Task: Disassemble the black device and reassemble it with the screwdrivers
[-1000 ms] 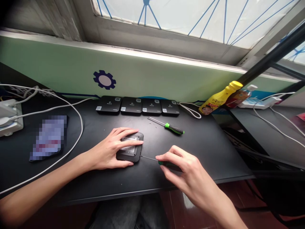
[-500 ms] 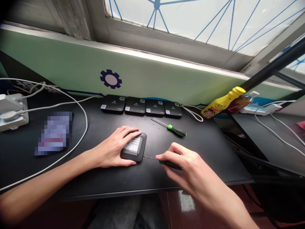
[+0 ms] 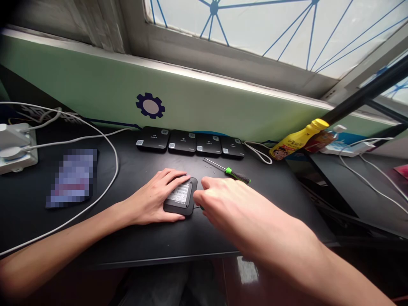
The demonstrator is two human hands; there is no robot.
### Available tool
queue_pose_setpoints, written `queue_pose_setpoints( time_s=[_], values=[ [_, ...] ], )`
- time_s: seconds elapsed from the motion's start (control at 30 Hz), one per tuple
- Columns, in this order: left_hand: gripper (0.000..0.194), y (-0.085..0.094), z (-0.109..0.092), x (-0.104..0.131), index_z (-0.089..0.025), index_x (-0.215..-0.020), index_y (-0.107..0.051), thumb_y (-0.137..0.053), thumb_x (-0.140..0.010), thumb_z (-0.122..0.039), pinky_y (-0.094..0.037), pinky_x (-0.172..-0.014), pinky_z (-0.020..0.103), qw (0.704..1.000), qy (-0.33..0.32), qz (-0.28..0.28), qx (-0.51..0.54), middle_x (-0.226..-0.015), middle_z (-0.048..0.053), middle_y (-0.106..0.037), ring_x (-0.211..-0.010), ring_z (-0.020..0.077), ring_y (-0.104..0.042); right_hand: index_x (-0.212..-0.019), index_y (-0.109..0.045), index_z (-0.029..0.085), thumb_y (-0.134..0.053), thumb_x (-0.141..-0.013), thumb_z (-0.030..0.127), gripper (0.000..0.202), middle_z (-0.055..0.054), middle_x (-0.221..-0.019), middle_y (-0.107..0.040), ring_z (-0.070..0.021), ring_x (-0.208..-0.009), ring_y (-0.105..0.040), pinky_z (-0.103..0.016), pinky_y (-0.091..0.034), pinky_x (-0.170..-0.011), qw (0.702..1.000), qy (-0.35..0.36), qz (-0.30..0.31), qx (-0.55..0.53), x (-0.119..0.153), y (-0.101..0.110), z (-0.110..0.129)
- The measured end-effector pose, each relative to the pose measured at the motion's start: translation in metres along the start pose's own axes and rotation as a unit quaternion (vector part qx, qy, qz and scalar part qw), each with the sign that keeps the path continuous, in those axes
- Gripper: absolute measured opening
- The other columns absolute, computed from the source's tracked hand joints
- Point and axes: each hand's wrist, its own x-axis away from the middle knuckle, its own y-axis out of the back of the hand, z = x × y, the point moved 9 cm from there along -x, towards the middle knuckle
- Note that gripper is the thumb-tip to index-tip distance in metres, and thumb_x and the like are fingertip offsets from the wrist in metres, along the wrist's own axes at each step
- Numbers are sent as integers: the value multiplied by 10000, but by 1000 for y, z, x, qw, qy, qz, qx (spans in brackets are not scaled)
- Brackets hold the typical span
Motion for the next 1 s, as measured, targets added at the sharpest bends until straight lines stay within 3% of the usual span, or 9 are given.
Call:
queue_pose_setpoints(
  time_s=[0.1, 0.27, 0.4, 0.57, 0.7, 0.8, 1.0],
  values=[
    [1057, 0, 1, 0, -271, -1738, -436, -902, -873, -660, -423, -1304, 638, 1000, 0, -3, -3, -1702, 182, -531, -1554, 438, -482, -991, -717, 276, -670, -1060, 223, 99, -21, -1040, -718, -202, -827, -657, -379, -487, -699, 999, 20, 6, 24, -3, -1, 0],
    [1041, -1, 0, -1, -233, -1710, -461, -892, -871, -675, -416, -1312, 613, 1000, -2, -2, -12, -1694, 175, -544, -1542, 423, -489, -1170, -750, 305, -666, -1067, 244, 146, -24, -1223, -775, -237, -1031, -746, -398, -571, -870, 998, 50, -16, 21, 0, 0, 0],
    [1017, 0, -1, 0, -232, -1688, -478, -894, -870, -671, -416, -1312, 612, 1000, -1, -10, -10, -1679, 181, -558, -1540, 423, -496, -1123, -775, 325, -685, -1041, 241, 148, -28, -1155, -797, -245, -960, -764, -383, -586, -818, 998, 51, -39, -22, 0, 6, 1],
    [1008, 2, -2, 0, -254, -1676, -489, -908, -859, -668, -416, -1313, 617, 1000, -7, -19, -6, -1651, 176, -582, -1532, 426, -518, -1173, -767, 331, -665, -1063, 252, 170, -53, -1209, -778, -264, -1030, -755, -390, -593, -870, 998, 33, -41, -18, 2, 6, 3],
    [991, 3, -2, 0, -244, -1649, -513, -917, -847, -663, -428, -1310, 592, 1000, -4, -24, -8, -1617, 167, -607, -1513, 417, -545, -1158, -717, 293, -576, -1110, 227, 163, -59, -1204, -718, -234, -960, -701, -378, -535, -800, 999, 6, 28, 20, 5, -10, -4],
    [988, 3, -2, 1, -219, -1634, -525, -914, -849, -673, -427, -1313, 582, 1000, -4, -27, -11, -1604, 173, -617, -1504, 411, -554, -1219, -708, 286, -502, -1170, 303, 212, -51, -1141, -668, -212, -889, -665, -373, -503, -764, 998, -20, 58, 10, 8, -18, -11],
    [1001, 4, 1, 1, -222, -1632, -527, -905, -844, -711, -432, -1309, 583, 999, -6, -33, -14, -1600, 172, -628, -1503, 410, -557, -1299, -724, 290, -478, -1201, 462, 315, -65, -1207, -644, -208, -961, -712, -368, -551, -850, 994, -65, 27, -79, 24, -24, -27]
  ],
)
